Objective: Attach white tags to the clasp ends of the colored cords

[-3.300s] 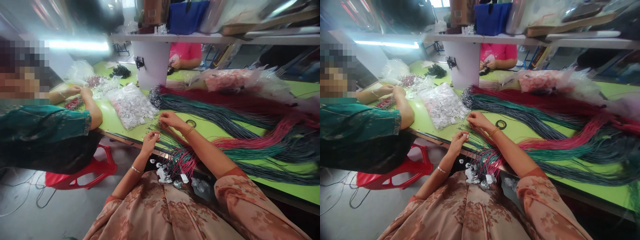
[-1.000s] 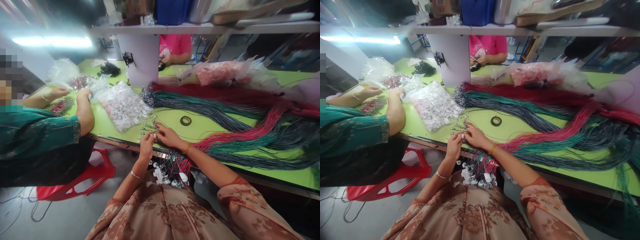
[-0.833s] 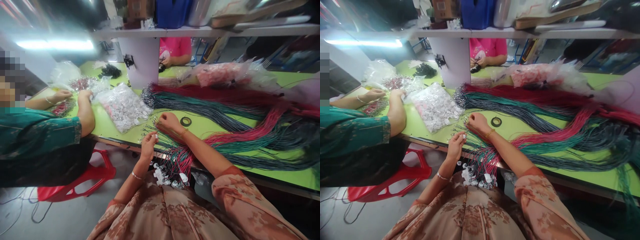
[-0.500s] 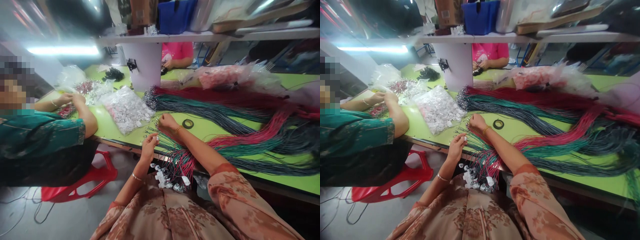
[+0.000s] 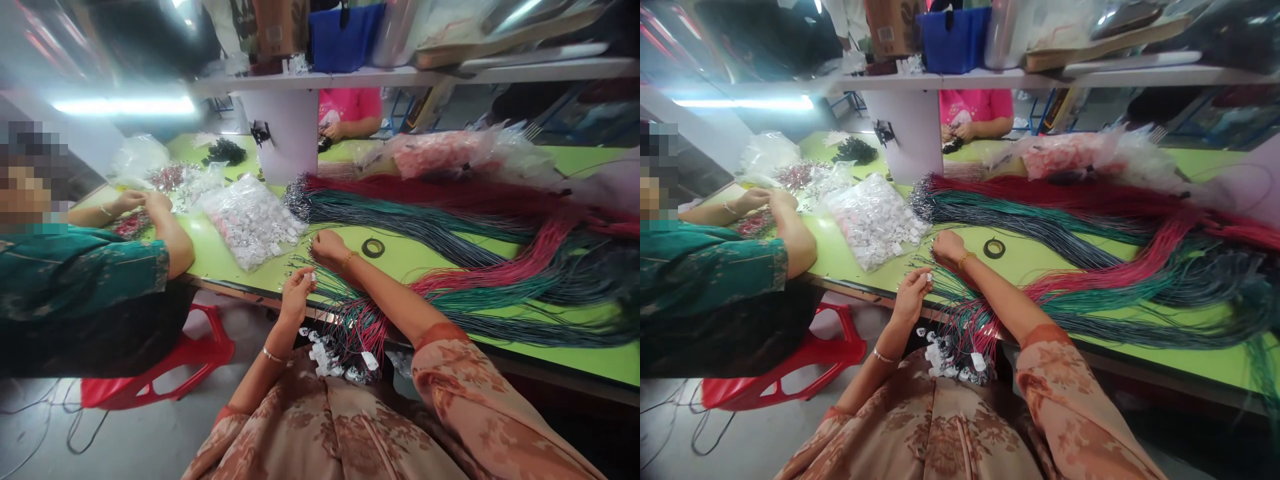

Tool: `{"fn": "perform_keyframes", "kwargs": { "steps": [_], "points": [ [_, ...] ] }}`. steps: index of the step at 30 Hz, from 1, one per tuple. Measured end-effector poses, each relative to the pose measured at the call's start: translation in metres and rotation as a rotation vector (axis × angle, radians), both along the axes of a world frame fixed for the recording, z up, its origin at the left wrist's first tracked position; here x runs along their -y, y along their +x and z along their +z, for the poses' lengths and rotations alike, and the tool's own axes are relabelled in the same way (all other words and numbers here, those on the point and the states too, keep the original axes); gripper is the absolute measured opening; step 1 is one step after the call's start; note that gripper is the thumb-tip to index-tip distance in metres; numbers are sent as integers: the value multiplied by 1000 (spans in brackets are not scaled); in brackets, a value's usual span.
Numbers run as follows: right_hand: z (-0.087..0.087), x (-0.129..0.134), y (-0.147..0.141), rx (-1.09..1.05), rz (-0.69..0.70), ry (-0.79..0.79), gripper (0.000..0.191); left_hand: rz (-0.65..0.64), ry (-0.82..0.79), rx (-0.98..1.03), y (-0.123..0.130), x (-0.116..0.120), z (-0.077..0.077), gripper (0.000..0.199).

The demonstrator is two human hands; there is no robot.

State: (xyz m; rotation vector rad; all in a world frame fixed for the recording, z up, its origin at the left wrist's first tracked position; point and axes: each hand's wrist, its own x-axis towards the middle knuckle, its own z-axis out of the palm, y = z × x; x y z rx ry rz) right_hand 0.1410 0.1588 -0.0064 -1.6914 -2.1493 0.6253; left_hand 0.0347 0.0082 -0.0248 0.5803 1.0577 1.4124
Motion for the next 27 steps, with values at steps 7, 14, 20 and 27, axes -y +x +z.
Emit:
{"fn": "perform_keyframes", "kwargs": {
  "steps": [7,14,20,27],
  "points": [
    [22,32,17,-728,48,-165,14,18,14,36,-3,1,2,32],
    [33,81,35,-610,201,-138,23,-19,18,197,-1,-4,4,26],
    [17,88,44,-569,350,-150,27,-34,-28,298,-2,-4,2,17],
    [13,90,46,-520,386,-135,27,-55,-19,285,-3,-1,2,19]
  ]
}}
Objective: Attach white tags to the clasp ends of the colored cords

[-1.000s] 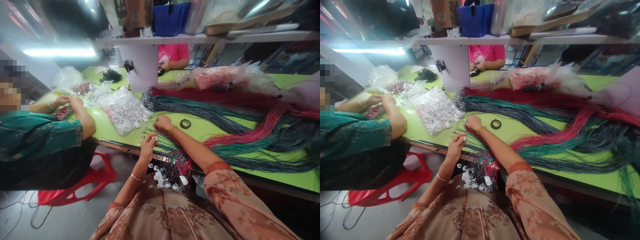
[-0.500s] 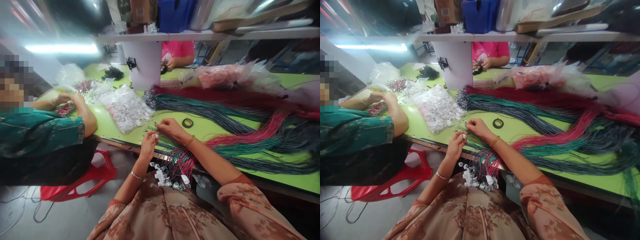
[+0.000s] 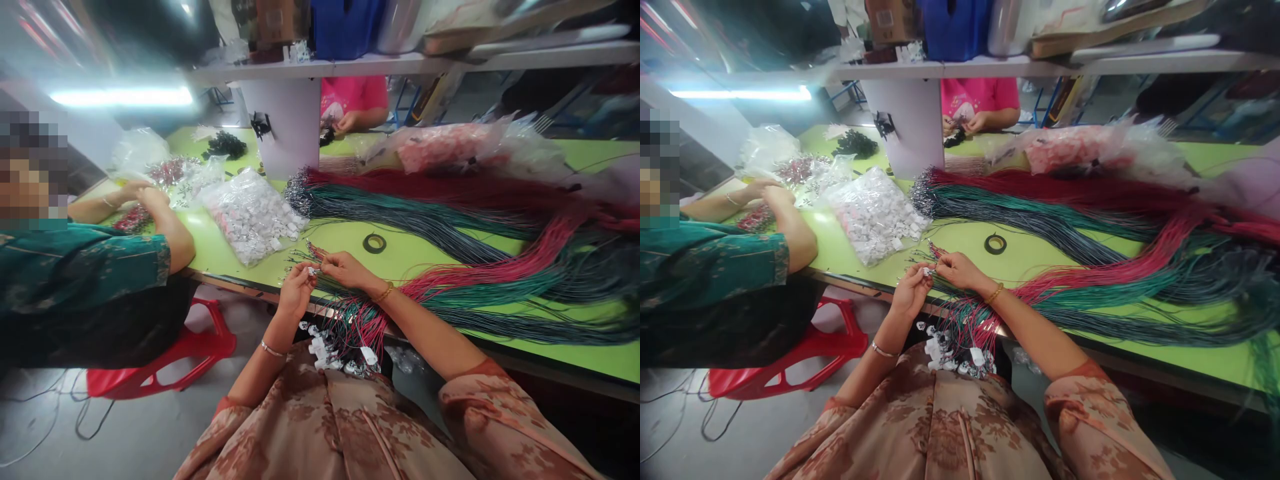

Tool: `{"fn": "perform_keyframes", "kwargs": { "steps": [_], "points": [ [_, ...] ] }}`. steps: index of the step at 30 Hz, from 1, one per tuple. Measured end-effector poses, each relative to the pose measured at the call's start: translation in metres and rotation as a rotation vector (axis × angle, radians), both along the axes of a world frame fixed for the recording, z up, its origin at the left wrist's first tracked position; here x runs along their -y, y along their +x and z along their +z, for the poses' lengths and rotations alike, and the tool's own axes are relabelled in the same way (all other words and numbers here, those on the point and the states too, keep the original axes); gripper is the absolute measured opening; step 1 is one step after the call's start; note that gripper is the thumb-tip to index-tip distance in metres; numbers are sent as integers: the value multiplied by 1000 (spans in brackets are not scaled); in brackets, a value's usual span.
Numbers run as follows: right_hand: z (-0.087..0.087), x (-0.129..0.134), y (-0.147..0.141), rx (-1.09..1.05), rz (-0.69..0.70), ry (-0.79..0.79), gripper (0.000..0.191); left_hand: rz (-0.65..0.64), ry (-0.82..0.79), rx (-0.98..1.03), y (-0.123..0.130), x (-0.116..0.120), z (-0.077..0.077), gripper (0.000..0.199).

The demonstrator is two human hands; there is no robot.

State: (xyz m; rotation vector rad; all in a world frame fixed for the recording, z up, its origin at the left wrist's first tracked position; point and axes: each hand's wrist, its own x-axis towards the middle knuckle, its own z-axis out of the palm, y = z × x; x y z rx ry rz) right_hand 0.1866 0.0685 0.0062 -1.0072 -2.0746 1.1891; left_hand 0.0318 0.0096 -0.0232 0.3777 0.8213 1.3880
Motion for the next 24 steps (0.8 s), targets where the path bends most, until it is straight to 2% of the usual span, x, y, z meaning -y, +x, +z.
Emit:
{"fn": "perform_keyframes", "kwargs": {
  "steps": [4,7,11,17,19,22,23,24],
  "points": [
    [-4,1,-3,21,-7,15,29,21,31,-54,3,1,0,24],
    [-5,4,-6,91,-21,116,28,51,33,-161,4,1,0,27],
    [-2,7,-6,159,34,246,19,90,0,-231,2,2,0,28],
    [-2,9,-7,236,7,281,19,81,51,-401,4,6,-4,29],
    [2,7,-4,241,47,263,21,124,78,-499,7,14,-1,25],
    [13,-2,3,137,53,154,26,225,228,-663,15,36,9,16],
    [17,-5,4,96,28,112,28,197,317,-712,19,45,13,12],
    [19,-7,4,66,7,81,28,102,423,-758,24,53,15,10]
  ]
}}
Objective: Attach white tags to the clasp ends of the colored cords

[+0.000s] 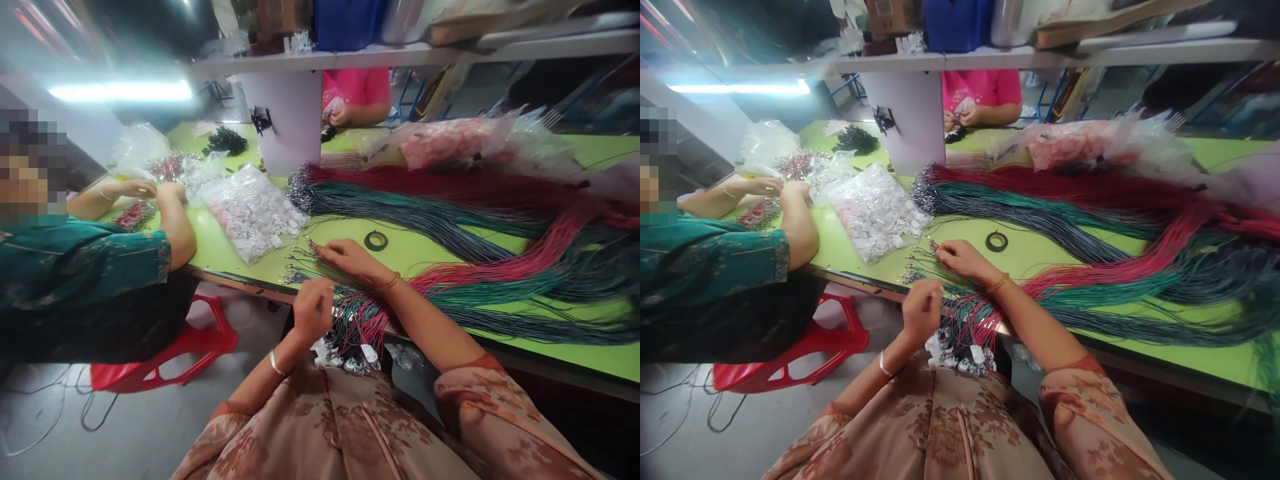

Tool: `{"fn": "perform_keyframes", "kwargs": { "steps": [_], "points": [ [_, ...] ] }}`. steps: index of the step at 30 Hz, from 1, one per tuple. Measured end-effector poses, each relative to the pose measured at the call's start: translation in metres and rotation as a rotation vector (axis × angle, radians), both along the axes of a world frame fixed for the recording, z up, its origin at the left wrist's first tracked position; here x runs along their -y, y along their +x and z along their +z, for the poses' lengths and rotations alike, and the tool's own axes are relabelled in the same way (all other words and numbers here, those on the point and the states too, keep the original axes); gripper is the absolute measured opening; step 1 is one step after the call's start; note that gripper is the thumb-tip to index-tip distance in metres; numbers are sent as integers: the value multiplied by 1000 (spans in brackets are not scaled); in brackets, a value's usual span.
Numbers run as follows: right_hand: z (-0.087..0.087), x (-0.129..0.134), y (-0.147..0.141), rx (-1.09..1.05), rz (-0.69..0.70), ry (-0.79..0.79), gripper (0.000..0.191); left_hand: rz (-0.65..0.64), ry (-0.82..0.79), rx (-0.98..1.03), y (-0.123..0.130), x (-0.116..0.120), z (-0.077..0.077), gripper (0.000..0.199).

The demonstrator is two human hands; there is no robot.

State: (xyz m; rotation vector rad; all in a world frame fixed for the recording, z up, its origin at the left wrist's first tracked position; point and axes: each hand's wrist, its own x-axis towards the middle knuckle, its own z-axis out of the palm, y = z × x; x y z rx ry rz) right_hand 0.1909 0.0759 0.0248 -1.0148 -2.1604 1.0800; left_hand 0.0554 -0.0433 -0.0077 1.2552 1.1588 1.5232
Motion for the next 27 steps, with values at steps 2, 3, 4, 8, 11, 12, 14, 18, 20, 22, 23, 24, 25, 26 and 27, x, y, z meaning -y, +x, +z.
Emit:
{"fn": "perform_keyframes", "kwargs": {
  "steps": [2,3,4,8,11,12,14,18,20,22,23,24,25,26,27],
  "points": [
    [-1,0,-4,-3,24,-14,23,-339,104,-187,10,13,4,13],
    [-3,3,-8,29,68,5,18,-498,153,-281,14,18,4,16],
    [-7,6,-13,79,111,38,14,-620,194,-364,18,21,4,19],
    [-25,25,-31,351,59,210,6,-688,236,-471,18,21,3,24],
    [-32,31,-37,504,30,260,10,-448,176,-368,-5,3,4,21],
    [-33,31,-38,551,45,276,12,-315,152,-342,-16,-8,5,18],
    [-33,31,-38,632,73,324,17,-1,93,-360,-42,-37,8,13],
    [-37,29,-38,718,135,416,20,340,-67,-1041,-90,-100,12,29],
    [-39,28,-37,712,121,419,20,286,-121,-1311,-104,-120,11,30],
    [-41,26,-35,647,61,389,21,197,-129,-1466,-111,-130,10,27],
    [-42,25,-33,592,22,366,20,162,-121,-1507,-112,-131,10,25],
    [-42,23,-31,522,-15,340,19,136,-111,-1533,-113,-132,11,24],
    [-43,21,-30,440,-51,309,17,115,-105,-1552,-112,-132,12,23],
    [-43,19,-28,348,-81,271,14,97,-105,-1570,-112,-131,12,24],
    [-44,17,-28,253,-104,221,11,77,-108,-1591,-111,-131,13,26]
  ]
}}
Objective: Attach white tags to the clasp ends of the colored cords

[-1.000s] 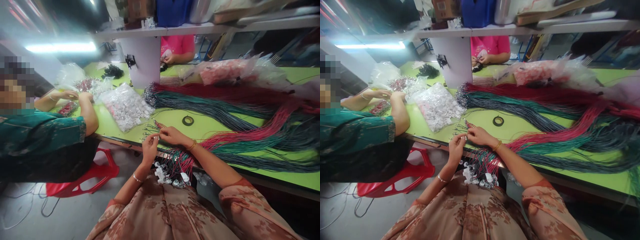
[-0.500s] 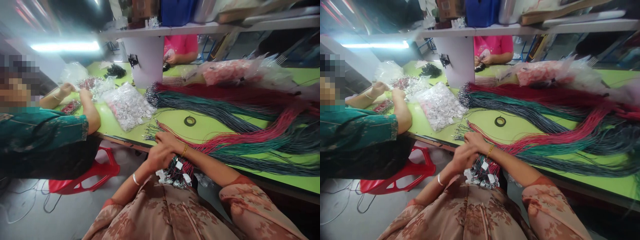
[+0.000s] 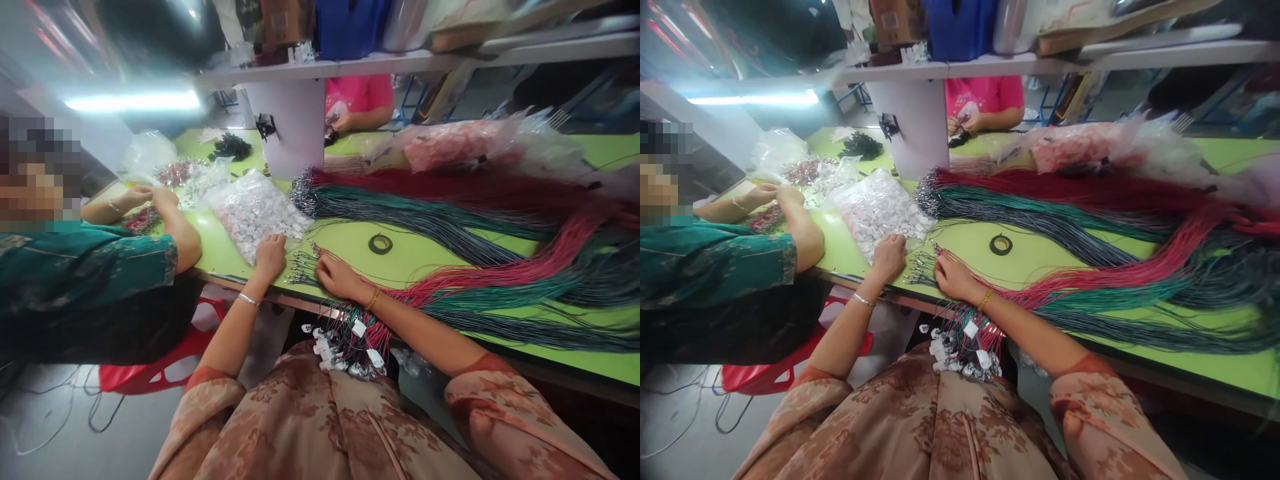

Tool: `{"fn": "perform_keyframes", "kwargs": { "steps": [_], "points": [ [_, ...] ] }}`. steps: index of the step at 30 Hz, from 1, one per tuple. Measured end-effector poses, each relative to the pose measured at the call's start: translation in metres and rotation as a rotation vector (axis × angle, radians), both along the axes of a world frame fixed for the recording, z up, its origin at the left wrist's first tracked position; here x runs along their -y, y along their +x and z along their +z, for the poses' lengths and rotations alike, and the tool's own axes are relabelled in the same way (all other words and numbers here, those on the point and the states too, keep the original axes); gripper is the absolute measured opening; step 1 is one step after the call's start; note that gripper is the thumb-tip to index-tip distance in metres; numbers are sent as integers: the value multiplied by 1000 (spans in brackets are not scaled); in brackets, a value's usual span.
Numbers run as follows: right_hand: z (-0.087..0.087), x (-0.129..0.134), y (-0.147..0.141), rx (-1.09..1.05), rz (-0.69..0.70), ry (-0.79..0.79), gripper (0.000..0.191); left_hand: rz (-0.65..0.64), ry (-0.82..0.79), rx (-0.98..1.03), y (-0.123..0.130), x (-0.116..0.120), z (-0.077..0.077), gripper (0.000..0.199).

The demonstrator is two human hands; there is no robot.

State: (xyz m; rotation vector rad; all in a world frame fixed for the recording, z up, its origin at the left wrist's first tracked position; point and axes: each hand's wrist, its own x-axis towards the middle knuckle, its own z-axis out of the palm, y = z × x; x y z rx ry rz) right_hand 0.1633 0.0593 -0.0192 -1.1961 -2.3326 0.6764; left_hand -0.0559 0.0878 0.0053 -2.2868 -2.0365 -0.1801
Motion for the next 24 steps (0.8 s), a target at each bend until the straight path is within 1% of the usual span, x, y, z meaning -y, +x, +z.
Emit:
{"fn": "perform_keyframes", "kwargs": {
  "steps": [3,6,10,12,15,18,20,22,24],
  "points": [
    [-1,-7,-1,-270,-33,-182,7,-33,-48,-73,2,0,0,34],
    [1,-11,-5,-447,-58,-318,10,-43,-77,-129,3,-2,-1,33],
    [11,-12,-9,-558,-95,-380,15,-53,-135,-126,4,-5,-3,36],
    [15,-11,-10,-592,-107,-417,17,-38,-152,-100,4,-7,-3,38],
    [19,-10,-12,-650,-115,-479,19,4,-113,-25,0,-8,-2,34],
    [19,-8,-15,-700,-132,-493,21,5,4,145,-7,-5,-1,25],
    [19,-7,-16,-706,-146,-480,22,-7,105,339,-12,-1,0,21],
    [18,-6,-17,-688,-150,-461,21,11,185,613,-13,6,0,18],
    [17,-6,-18,-656,-144,-427,20,28,184,979,-10,15,0,20]
  ]
}}
